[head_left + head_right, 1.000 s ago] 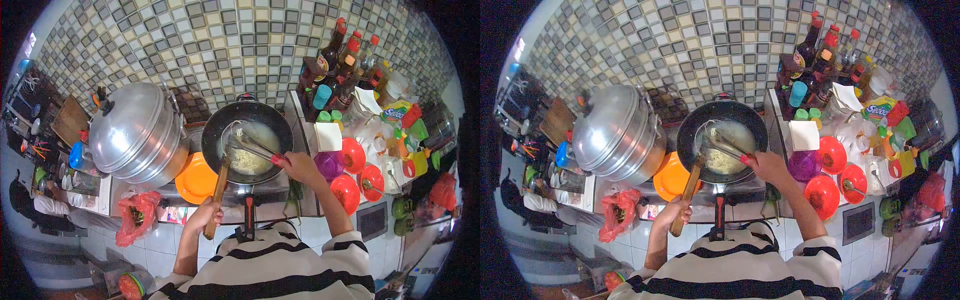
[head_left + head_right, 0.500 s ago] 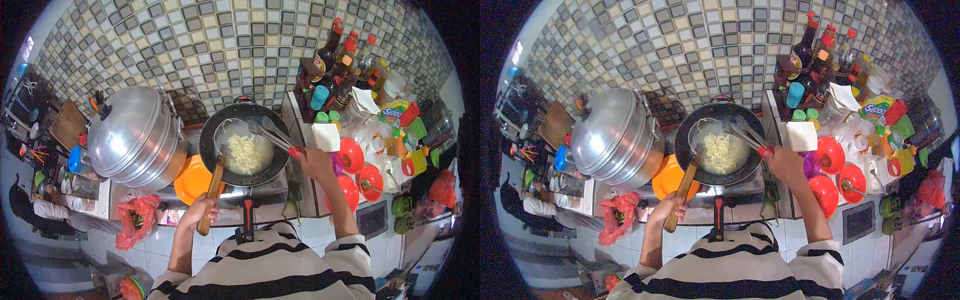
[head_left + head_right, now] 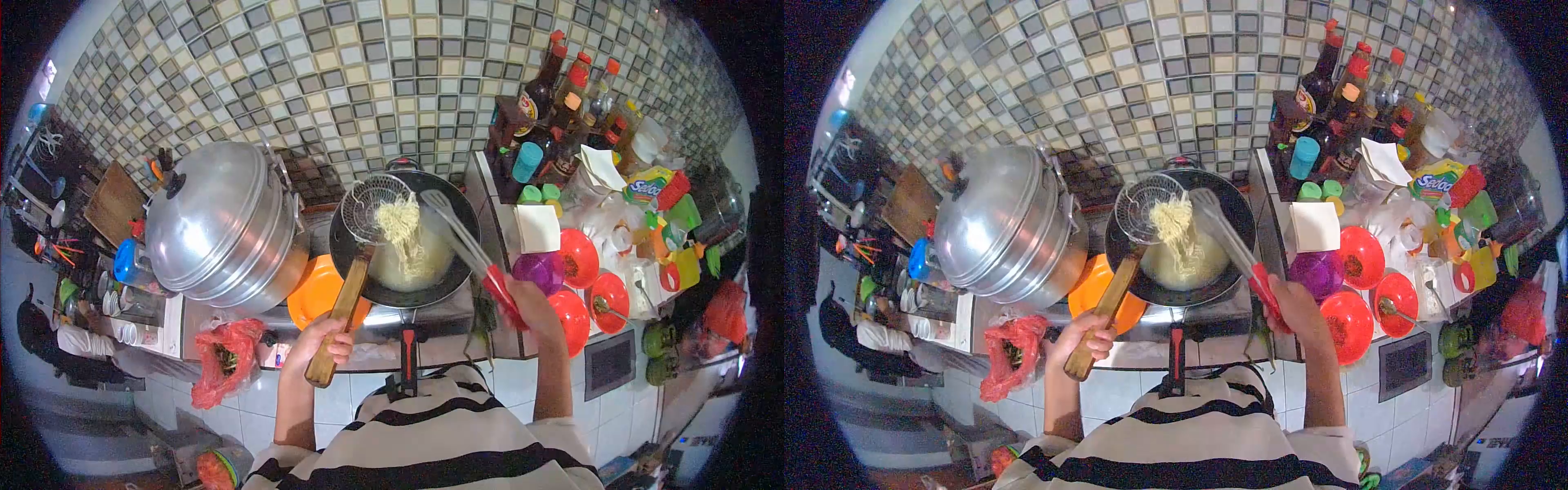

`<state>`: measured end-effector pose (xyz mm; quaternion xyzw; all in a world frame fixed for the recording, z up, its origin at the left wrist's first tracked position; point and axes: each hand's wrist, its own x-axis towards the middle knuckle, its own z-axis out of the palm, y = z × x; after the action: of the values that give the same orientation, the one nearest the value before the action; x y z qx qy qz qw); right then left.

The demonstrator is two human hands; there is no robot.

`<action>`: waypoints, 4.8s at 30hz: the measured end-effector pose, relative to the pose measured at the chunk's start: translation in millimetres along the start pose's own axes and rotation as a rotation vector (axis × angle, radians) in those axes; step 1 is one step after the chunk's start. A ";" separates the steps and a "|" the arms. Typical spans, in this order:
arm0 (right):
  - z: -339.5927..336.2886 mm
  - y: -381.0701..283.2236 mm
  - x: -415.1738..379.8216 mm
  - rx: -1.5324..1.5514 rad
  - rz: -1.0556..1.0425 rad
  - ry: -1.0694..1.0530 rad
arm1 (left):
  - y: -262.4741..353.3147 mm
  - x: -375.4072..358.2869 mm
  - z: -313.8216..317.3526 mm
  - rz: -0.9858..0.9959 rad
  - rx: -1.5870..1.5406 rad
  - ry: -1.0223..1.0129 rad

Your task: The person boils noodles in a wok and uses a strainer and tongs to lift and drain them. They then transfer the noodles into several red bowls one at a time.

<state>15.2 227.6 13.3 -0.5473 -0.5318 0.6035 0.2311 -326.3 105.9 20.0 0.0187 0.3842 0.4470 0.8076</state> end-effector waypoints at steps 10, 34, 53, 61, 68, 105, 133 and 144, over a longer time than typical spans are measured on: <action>70.3 48.6 -13.7 0.462 0.167 -0.295 | 9.9 -9.0 25.2 0.136 0.106 0.029; 137.3 33.7 48.5 0.928 0.009 -0.100 | -31.0 -3.2 24.1 0.162 0.048 0.087; 102.5 26.7 10.9 0.406 0.060 0.012 | -58.0 13.2 34.4 0.236 0.085 0.219; 99.2 -9.6 21.7 -0.057 -0.017 0.080 | -62.0 21.1 24.5 0.131 -0.011 0.060; 93.3 -41.6 1.5 -1.045 -0.318 0.309 | -59.1 24.8 3.4 -0.060 -0.281 -0.085; 2.7 -151.7 -22.0 -1.098 -0.545 0.368 | -41.8 12.2 3.5 -0.238 -0.878 -0.495; 47.7 41.9 32.2 0.482 0.081 0.036 | -42.3 -1.5 31.1 0.130 0.229 0.203; 53.4 32.0 44.2 0.565 0.023 0.085 | -50.8 -0.7 25.7 0.088 0.132 0.112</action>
<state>-36.5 234.4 -42.5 -0.4920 -0.3260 0.7070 0.3896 -274.2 83.0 19.6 0.0637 0.4563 0.4561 0.7614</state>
